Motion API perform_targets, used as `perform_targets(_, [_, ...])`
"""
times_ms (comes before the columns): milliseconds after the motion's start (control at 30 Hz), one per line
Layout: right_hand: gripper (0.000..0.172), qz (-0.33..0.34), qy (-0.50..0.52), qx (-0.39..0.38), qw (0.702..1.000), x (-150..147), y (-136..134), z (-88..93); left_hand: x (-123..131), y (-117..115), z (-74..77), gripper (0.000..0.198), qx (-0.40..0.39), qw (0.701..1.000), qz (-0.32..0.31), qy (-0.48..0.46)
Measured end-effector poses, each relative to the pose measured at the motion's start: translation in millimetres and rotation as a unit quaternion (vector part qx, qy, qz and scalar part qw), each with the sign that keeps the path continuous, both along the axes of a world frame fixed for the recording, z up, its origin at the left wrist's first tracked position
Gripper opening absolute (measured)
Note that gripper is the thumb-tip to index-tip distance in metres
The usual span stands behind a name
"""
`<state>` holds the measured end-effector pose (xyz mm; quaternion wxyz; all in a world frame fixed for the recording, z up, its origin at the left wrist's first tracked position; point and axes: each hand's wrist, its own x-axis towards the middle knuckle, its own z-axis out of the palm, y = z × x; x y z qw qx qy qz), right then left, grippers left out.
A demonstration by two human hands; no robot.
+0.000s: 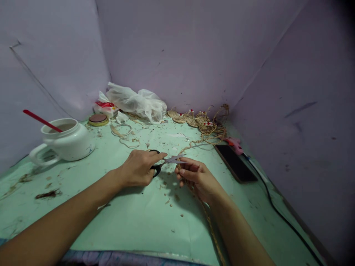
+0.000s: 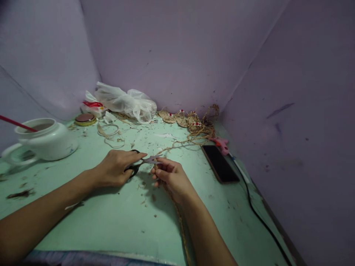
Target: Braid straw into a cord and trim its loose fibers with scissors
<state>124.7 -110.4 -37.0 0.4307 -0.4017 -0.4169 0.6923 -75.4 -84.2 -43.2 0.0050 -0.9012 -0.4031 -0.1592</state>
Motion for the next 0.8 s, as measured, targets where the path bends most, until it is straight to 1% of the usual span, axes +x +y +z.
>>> perform_targets(100, [0.023, 0.005, -0.008, 0.02, 1.0, 1.2, 1.0, -0.1, -2.2, 2.0, -1.9, 0.052, 0.0, 1.0, 0.001, -0.021])
perform_targets(233, [0.019, 0.0, -0.014, 0.035, 0.999, 2.5, 2.0, -0.5, -1.6, 1.3, 0.6, 0.048, -0.028, 0.999, 0.002, -0.041])
perform_targets(400, [0.019, -0.002, -0.024, 0.034, 0.999, 1.1, 0.4, -1.0, 0.8, -2.2, 6.8, 0.049, -0.063, 0.998, 0.0, -0.022])
perform_targets(600, [0.028, -0.018, -0.047, 0.02, 0.999, -3.7, -0.6, -0.7, 1.4, -3.5, 6.8, 0.054, -0.031, 0.999, 0.012, 0.017])
perform_targets(700, [0.026, -0.017, -0.057, 0.024, 0.998, -6.7, -0.7, -1.4, 2.1, -3.9, 5.8, 0.056, -0.021, 0.999, 0.004, 0.033])
perform_targets(800, [0.023, -0.019, -0.068, 0.028, 0.997, -8.8, -0.9, -2.7, 2.5, -4.0, 6.0, 0.057, -0.028, 0.999, 0.001, 0.044])
